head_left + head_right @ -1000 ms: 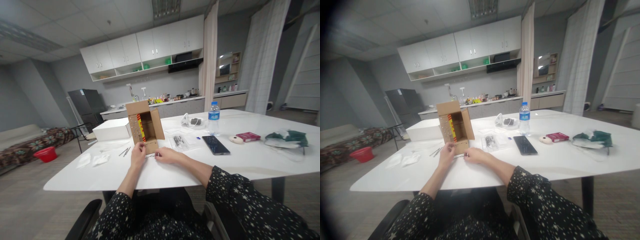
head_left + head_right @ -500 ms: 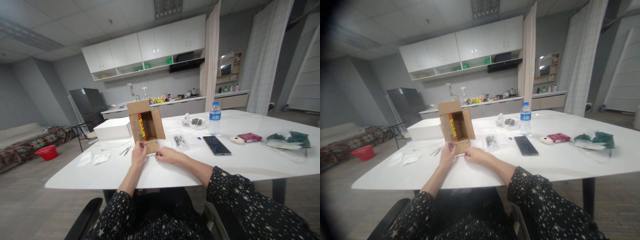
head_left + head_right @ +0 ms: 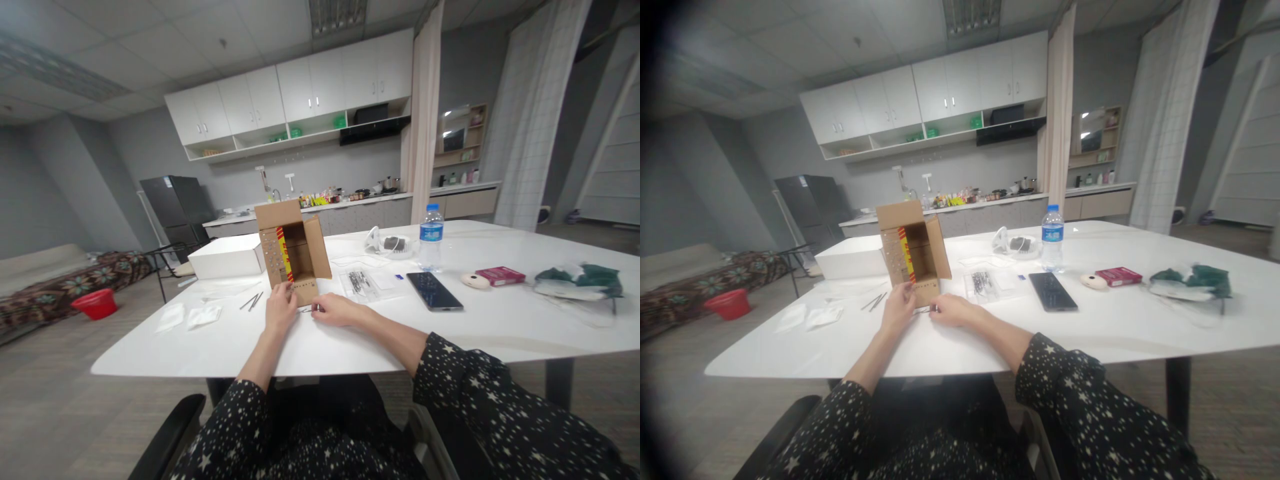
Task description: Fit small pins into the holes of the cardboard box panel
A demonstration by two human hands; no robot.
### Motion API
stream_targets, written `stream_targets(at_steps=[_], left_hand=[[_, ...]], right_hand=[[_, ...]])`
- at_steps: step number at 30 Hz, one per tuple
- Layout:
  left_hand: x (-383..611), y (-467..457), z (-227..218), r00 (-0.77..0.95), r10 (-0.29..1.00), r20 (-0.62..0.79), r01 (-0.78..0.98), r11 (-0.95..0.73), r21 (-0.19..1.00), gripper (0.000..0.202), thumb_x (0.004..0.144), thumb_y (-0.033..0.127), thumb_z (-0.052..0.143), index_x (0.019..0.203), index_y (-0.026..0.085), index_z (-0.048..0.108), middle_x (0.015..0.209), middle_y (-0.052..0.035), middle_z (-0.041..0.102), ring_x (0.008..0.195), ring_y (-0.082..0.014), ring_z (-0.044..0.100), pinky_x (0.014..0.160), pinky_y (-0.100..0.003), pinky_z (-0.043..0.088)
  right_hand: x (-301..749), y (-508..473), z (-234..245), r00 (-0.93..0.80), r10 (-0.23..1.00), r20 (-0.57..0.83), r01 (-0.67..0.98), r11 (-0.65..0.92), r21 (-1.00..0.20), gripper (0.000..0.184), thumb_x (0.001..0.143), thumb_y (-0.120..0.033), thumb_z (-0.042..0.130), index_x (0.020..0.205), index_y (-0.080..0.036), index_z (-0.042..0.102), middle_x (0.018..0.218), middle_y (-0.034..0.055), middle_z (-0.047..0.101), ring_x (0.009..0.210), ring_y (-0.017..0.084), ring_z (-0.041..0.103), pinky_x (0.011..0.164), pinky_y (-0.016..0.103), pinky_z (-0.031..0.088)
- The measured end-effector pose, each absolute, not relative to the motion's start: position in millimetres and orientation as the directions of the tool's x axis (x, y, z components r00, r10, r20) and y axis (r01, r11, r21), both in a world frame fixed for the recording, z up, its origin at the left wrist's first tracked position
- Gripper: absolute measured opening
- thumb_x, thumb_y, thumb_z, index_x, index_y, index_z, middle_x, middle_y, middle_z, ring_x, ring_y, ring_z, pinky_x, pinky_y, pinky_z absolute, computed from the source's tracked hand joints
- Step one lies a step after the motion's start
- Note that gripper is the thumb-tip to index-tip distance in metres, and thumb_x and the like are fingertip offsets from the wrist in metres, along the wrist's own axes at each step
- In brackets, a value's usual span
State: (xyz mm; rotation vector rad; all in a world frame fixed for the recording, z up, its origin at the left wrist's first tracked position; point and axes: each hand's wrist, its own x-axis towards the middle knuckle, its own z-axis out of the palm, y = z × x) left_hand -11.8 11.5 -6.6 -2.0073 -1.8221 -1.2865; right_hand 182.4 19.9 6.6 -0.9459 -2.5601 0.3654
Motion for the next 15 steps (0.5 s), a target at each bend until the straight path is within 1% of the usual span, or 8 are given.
stream_targets(at_steps=[3,6,9,12,15], left_hand=[[-10,10,-7,-0.086,0.787,0.611,0.889,-0.216,0.403,0.023,0.083,0.024,0.049,0.101,0.020,0.061,0.107,-0.0087,0.062,0.100,-0.0224,0.060,0.090,-0.037,0.046],[-7,6,-5,-0.077,0.804,0.590,0.905,-0.192,0.380,0.017,0.082,0.023,0.049,0.093,0.019,0.061,0.098,-0.0073,0.063,0.094,-0.0212,0.060,0.085,-0.035,0.046],[-3,1,-3,-0.039,0.844,0.535,0.925,-0.172,0.339,0.012,0.082,0.025,0.051,0.087,0.020,0.060,0.091,-0.0059,0.065,0.089,-0.0206,0.059,0.079,-0.033,0.045],[-2,-1,-3,0.005,0.877,0.480,0.942,-0.166,0.292,0.010,0.081,0.028,0.053,0.082,0.019,0.059,0.090,-0.0062,0.065,0.086,-0.0202,0.059,0.076,-0.032,0.044],[-2,0,-4,0.037,0.885,0.463,0.945,-0.182,0.271,0.012,0.081,0.029,0.054,0.080,0.018,0.060,0.088,-0.0068,0.065,0.085,-0.0207,0.059,0.076,-0.032,0.043]], right_hand=[[182,18,9,-0.696,0.670,0.258,0.570,0.734,-0.369,0.022,0.083,-0.028,0.052,0.095,-0.019,0.069,0.088,0.0064,0.071,0.080,0.019,0.063,0.067,0.025,0.039],[182,16,11,-0.692,0.677,0.249,0.579,0.727,-0.369,0.022,0.083,-0.028,0.052,0.095,-0.019,0.069,0.089,0.0065,0.071,0.080,0.019,0.063,0.066,0.025,0.039],[182,16,11,-0.695,0.674,0.249,0.576,0.730,-0.368,0.023,0.083,-0.028,0.052,0.097,-0.019,0.069,0.089,0.0060,0.071,0.080,0.019,0.063,0.067,0.024,0.039],[183,17,10,-0.697,0.668,0.259,0.569,0.736,-0.368,0.023,0.084,-0.028,0.052,0.097,-0.019,0.069,0.089,0.0057,0.071,0.081,0.019,0.062,0.067,0.024,0.039],[184,17,9,-0.697,0.665,0.269,0.566,0.740,-0.364,0.022,0.084,-0.028,0.052,0.096,-0.019,0.069,0.088,0.0056,0.071,0.080,0.019,0.063,0.066,0.025,0.039]])
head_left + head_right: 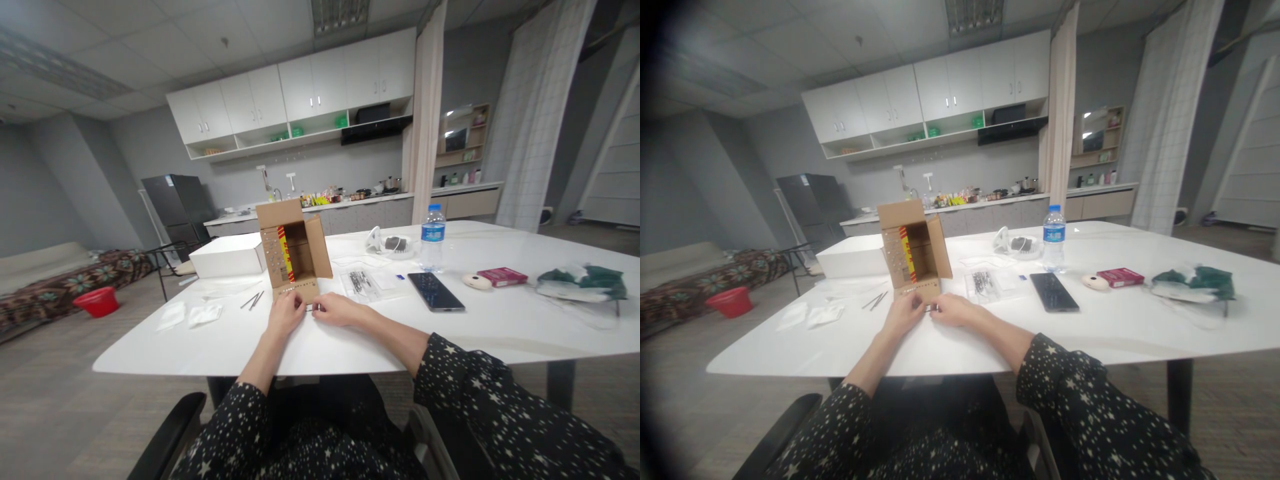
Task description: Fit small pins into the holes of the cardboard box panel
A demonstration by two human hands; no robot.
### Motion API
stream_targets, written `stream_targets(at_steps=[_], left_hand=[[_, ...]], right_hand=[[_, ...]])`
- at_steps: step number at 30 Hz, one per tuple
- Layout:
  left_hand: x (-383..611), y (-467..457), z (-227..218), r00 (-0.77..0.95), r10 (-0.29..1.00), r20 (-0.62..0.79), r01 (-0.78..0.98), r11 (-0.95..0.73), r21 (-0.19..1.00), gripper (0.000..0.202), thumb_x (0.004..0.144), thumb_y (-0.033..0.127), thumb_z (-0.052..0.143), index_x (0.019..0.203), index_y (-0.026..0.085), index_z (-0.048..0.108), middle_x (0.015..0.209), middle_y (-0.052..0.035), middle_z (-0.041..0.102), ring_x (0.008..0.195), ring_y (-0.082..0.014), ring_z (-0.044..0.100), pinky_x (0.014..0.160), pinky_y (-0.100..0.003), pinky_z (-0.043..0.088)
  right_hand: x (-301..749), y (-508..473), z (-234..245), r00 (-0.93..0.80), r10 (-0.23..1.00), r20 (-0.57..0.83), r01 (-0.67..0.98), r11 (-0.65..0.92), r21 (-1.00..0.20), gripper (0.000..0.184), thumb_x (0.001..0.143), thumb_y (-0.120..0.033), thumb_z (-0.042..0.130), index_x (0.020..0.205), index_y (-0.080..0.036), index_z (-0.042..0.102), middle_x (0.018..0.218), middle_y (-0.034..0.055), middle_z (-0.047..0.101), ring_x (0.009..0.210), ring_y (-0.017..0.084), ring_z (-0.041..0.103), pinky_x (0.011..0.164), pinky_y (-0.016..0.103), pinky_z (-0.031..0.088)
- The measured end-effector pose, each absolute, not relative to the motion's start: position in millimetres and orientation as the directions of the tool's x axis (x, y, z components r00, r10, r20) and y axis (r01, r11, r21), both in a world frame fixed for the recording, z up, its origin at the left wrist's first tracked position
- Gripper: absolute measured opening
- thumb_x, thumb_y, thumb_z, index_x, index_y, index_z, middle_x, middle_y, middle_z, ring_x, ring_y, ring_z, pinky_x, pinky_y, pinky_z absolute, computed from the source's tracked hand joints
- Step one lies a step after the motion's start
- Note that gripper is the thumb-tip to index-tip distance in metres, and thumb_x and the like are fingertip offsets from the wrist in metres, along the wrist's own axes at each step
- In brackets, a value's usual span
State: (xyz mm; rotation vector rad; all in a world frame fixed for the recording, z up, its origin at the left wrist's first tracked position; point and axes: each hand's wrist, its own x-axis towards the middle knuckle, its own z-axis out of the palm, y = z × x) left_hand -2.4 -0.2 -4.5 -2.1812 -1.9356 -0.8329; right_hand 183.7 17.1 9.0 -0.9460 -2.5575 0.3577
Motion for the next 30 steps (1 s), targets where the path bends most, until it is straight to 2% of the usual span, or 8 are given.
stream_targets(at_steps=[6,16,24,30], left_hand=[[-2.8,-1.0,-4.2,0.061,0.884,0.463,0.926,-0.223,0.304,0.018,0.083,0.034,0.054,0.077,0.018,0.061,0.082,-0.0066,0.065,0.079,-0.0199,0.059,0.073,-0.032,0.043],[-5.3,-2.0,-5.3,0.186,0.890,0.417,0.888,-0.334,0.315,0.014,0.078,0.030,0.054,0.075,0.018,0.061,0.077,-0.0040,0.063,0.073,-0.0174,0.057,0.066,-0.028,0.041],[-4.0,-3.8,-5.1,0.223,0.892,0.393,0.881,-0.357,0.309,0.013,0.078,0.027,0.053,0.075,0.018,0.062,0.079,-0.0050,0.065,0.075,-0.0183,0.058,0.066,-0.029,0.042],[-7.5,2.3,-10.5,0.231,0.889,0.396,0.875,-0.368,0.315,0.014,0.081,0.026,0.053,0.081,0.018,0.065,0.084,-0.0069,0.067,0.081,-0.0205,0.061,0.072,-0.031,0.045]], right_hand=[[183.3,18.0,8.1,-0.699,0.664,0.268,0.565,0.741,-0.364,0.024,0.085,-0.029,0.052,0.099,-0.019,0.069,0.089,0.0061,0.071,0.081,0.019,0.063,0.066,0.025,0.039],[182.6,18.5,7.2,-0.700,0.659,0.275,0.559,0.745,-0.363,0.023,0.084,-0.030,0.053,0.096,-0.018,0.069,0.087,0.0061,0.071,0.080,0.020,0.063,0.065,0.025,0.040],[182.7,18.2,8.3,-0.702,0.658,0.272,0.556,0.745,-0.368,0.024,0.084,-0.031,0.053,0.098,-0.019,0.069,0.088,0.0059,0.071,0.080,0.020,0.064,0.064,0.025,0.040],[183.2,17.9,8.4,-0.698,0.662,0.272,0.570,0.744,-0.349,0.024,0.084,-0.031,0.053,0.097,-0.019,0.069,0.089,0.0066,0.071,0.082,0.021,0.064,0.066,0.026,0.041]])
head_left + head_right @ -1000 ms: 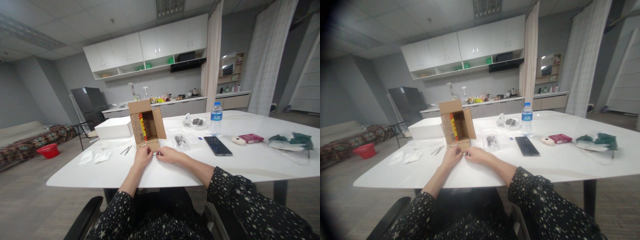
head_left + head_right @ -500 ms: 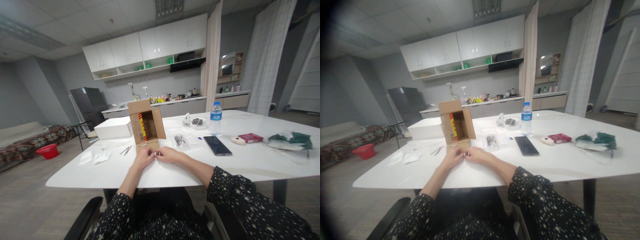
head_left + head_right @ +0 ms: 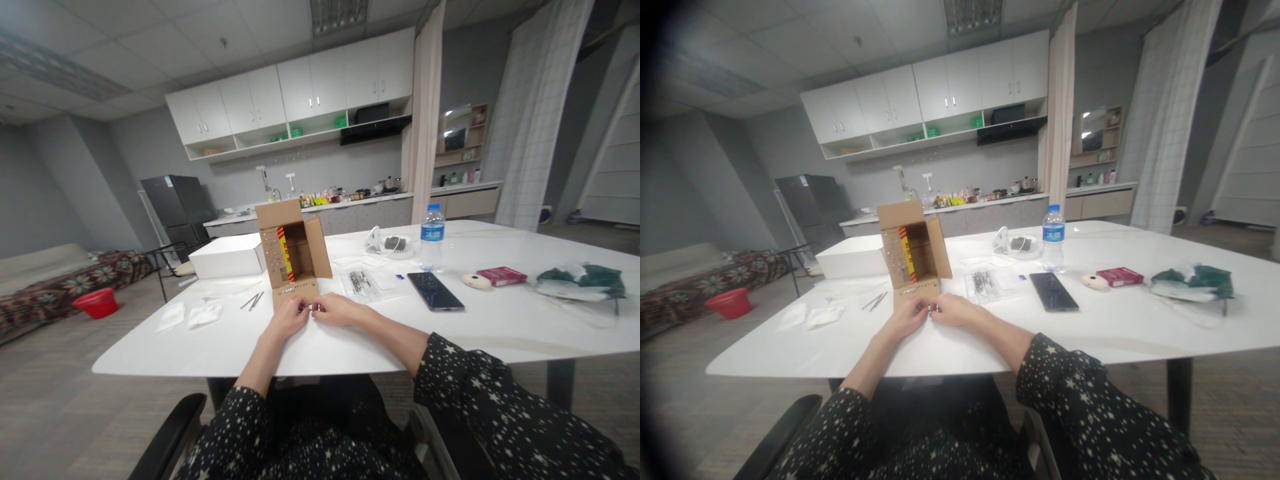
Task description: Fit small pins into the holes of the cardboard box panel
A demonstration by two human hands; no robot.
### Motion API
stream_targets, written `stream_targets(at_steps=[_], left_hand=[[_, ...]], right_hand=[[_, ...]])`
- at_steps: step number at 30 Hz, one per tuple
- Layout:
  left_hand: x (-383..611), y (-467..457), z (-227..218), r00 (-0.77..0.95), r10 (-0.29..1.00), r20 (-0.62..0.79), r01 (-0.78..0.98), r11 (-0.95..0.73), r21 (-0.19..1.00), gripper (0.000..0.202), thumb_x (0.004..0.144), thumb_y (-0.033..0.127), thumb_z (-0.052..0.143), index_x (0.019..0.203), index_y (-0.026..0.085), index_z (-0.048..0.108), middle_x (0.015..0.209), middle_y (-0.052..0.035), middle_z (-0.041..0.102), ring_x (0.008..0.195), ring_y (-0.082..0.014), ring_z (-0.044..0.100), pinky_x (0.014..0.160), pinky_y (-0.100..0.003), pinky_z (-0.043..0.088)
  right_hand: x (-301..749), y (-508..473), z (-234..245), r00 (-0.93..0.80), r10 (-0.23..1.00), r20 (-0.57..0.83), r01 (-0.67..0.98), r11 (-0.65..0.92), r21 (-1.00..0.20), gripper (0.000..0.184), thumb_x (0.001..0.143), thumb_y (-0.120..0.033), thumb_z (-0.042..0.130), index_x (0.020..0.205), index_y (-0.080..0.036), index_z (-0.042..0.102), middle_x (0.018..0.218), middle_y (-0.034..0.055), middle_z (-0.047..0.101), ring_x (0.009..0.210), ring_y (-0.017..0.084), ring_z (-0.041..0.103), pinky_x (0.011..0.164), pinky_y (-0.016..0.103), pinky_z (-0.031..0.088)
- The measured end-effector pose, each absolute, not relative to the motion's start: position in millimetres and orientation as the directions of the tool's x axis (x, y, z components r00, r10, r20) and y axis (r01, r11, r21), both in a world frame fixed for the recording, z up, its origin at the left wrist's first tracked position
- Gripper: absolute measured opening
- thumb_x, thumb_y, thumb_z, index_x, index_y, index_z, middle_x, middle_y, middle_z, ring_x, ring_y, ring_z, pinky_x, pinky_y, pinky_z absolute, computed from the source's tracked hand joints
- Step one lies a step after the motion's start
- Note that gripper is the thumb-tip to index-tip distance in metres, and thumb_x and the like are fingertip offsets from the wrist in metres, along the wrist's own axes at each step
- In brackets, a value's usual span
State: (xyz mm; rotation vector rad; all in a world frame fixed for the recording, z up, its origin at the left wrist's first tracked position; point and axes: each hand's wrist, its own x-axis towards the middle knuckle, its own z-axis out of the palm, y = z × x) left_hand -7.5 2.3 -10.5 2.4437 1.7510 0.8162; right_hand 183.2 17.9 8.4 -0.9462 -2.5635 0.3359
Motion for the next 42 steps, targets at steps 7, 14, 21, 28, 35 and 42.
stream_targets(at_steps=[7,14,21,28,35,42], left_hand=[[-10,7,-15,0.236,0.890,0.391,0.888,-0.361,0.285,0.018,0.085,0.032,0.052,0.083,0.018,0.063,0.085,-0.0076,0.067,0.082,-0.0215,0.062,0.074,-0.033,0.046],[-11,14,-22,0.236,0.888,0.395,0.894,-0.358,0.270,0.017,0.087,0.030,0.051,0.086,0.017,0.062,0.089,-0.0092,0.066,0.090,-0.0227,0.060,0.080,-0.035,0.045],[-11,12,-23,0.212,0.876,0.432,0.893,-0.354,0.279,0.015,0.089,0.024,0.046,0.090,0.018,0.059,0.093,-0.0106,0.065,0.093,-0.0236,0.059,0.083,-0.038,0.045],[-11,10,-17,0.211,0.869,0.447,0.872,-0.374,0.316,0.018,0.092,0.028,0.039,0.094,0.018,0.055,0.091,-0.0094,0.067,0.088,-0.0228,0.062,0.077,-0.035,0.046],[-6,3,-8,0.196,0.874,0.444,0.859,-0.372,0.351,0.016,0.090,0.027,0.043,0.090,0.019,0.057,0.086,-0.0066,0.067,0.080,-0.0201,0.062,0.070,-0.031,0.044],[-7,4,-10,0.147,0.893,0.426,0.857,-0.330,0.396,0.012,0.087,0.028,0.046,0.094,0.020,0.049,0.064,0.0017,0.057,0.062,-0.0169,0.056,0.058,-0.027,0.036]], right_hand=[[183,19,7,-0.702,0.654,0.283,0.567,0.753,-0.335,0.026,0.085,-0.032,0.051,0.098,-0.018,0.069,0.090,0.0074,0.072,0.084,0.022,0.064,0.068,0.027,0.042],[183,20,6,-0.698,0.661,0.277,0.567,0.746,-0.351,0.027,0.084,-0.031,0.053,0.102,-0.019,0.069,0.091,0.0063,0.072,0.083,0.021,0.064,0.070,0.026,0.043],[184,17,9,-0.694,0.668,0.267,0.567,0.737,-0.368,0.025,0.085,-0.031,0.051,0.098,-0.019,0.069,0.089,0.0055,0.071,0.082,0.020,0.063,0.070,0.026,0.042],[183,16,10,-0.700,0.662,0.267,0.565,0.743,-0.359,0.025,0.083,-0.030,0.050,0.097,-0.019,0.069,0.088,0.0056,0.070,0.083,0.021,0.063,0.070,0.027,0.043],[183,16,10,-0.696,0.663,0.275,0.564,0.742,-0.362,0.027,0.084,-0.029,0.051,0.101,-0.020,0.069,0.091,0.0060,0.071,0.083,0.021,0.063,0.070,0.026,0.043],[184,18,8,-0.714,0.643,0.277,0.538,0.758,-0.369,0.026,0.083,-0.027,0.052,0.103,-0.020,0.068,0.092,0.0050,0.071,0.083,0.020,0.064,0.069,0.025,0.042]])
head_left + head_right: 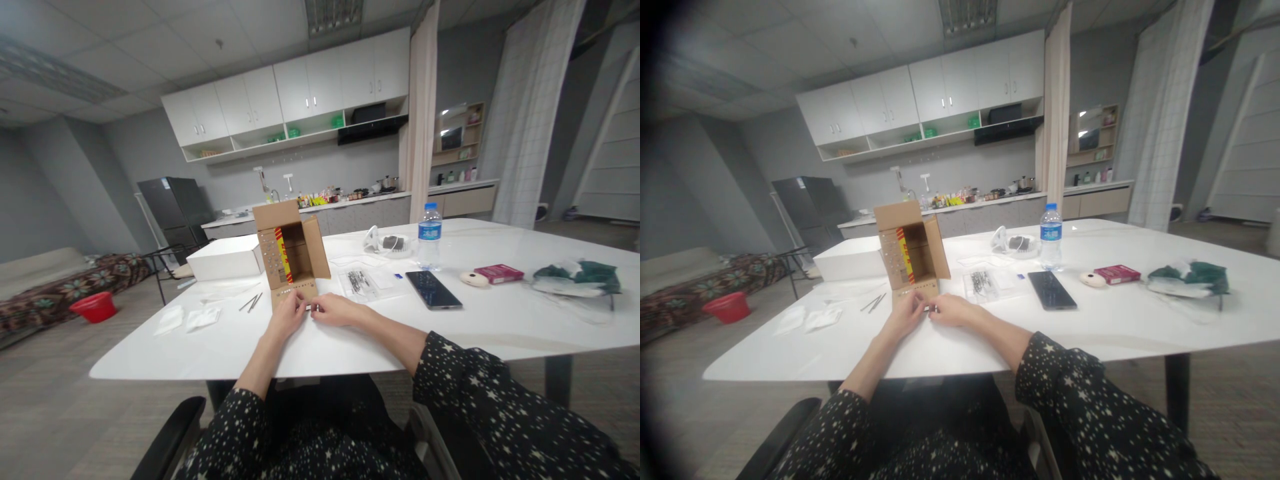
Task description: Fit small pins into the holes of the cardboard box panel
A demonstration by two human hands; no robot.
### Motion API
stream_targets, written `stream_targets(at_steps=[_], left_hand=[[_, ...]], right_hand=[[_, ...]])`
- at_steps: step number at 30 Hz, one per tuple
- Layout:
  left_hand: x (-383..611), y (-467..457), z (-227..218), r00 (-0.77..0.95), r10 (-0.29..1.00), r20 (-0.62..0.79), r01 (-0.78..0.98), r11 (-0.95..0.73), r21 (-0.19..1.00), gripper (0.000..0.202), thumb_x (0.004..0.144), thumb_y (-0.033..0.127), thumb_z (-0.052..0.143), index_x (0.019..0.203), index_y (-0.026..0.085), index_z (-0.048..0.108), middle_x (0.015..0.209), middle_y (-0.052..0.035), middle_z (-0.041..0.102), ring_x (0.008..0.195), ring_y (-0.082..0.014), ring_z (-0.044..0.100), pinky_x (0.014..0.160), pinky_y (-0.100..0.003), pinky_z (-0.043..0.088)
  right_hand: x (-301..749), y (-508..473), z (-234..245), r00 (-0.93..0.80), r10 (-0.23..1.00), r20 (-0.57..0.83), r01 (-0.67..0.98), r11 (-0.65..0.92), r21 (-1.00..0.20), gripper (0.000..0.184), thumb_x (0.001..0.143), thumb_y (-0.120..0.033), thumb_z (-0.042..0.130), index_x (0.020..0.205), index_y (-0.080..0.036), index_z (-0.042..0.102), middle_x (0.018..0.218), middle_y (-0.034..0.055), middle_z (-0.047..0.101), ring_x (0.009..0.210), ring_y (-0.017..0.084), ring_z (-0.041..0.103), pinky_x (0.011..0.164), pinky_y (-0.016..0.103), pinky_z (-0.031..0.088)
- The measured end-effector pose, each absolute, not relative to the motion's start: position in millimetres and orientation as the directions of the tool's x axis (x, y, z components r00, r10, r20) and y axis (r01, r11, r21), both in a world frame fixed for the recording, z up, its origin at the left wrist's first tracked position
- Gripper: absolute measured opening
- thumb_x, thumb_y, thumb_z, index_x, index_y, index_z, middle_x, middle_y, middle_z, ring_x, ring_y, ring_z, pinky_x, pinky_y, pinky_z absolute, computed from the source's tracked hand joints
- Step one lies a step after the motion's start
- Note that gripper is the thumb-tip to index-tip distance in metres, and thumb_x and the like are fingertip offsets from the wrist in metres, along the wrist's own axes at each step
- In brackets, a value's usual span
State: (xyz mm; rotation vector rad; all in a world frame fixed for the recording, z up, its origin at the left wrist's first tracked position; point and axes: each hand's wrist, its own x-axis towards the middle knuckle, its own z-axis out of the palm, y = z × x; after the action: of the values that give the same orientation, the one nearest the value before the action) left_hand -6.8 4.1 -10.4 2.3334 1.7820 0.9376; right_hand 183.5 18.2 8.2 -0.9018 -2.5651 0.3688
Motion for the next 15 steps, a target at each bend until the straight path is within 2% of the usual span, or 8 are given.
stream_targets(at_steps=[9,15], left_hand=[[-12.3,9.6,-16.3,0.149,0.875,0.460,0.841,-0.357,0.407,0.011,0.083,0.029,0.050,0.077,0.021,0.045,0.069,0.0005,0.058,0.065,-0.0154,0.055,0.060,-0.027,0.036],[-13.7,10.0,-17.9,0.158,0.889,0.430,0.832,-0.355,0.428,0.014,0.082,0.032,0.052,0.076,0.020,0.046,0.066,0.0017,0.055,0.062,-0.0145,0.053,0.057,-0.026,0.035]], right_hand=[[183.3,17.9,10.4,-0.713,0.648,0.269,0.541,0.752,-0.377,0.025,0.084,-0.029,0.051,0.098,-0.019,0.069,0.090,0.0061,0.071,0.081,0.020,0.063,0.066,0.025,0.041],[183.3,19.0,9.5,-0.721,0.641,0.263,0.535,0.756,-0.377,0.025,0.084,-0.030,0.052,0.098,-0.019,0.068,0.091,0.0062,0.071,0.080,0.020,0.063,0.065,0.024,0.040]])
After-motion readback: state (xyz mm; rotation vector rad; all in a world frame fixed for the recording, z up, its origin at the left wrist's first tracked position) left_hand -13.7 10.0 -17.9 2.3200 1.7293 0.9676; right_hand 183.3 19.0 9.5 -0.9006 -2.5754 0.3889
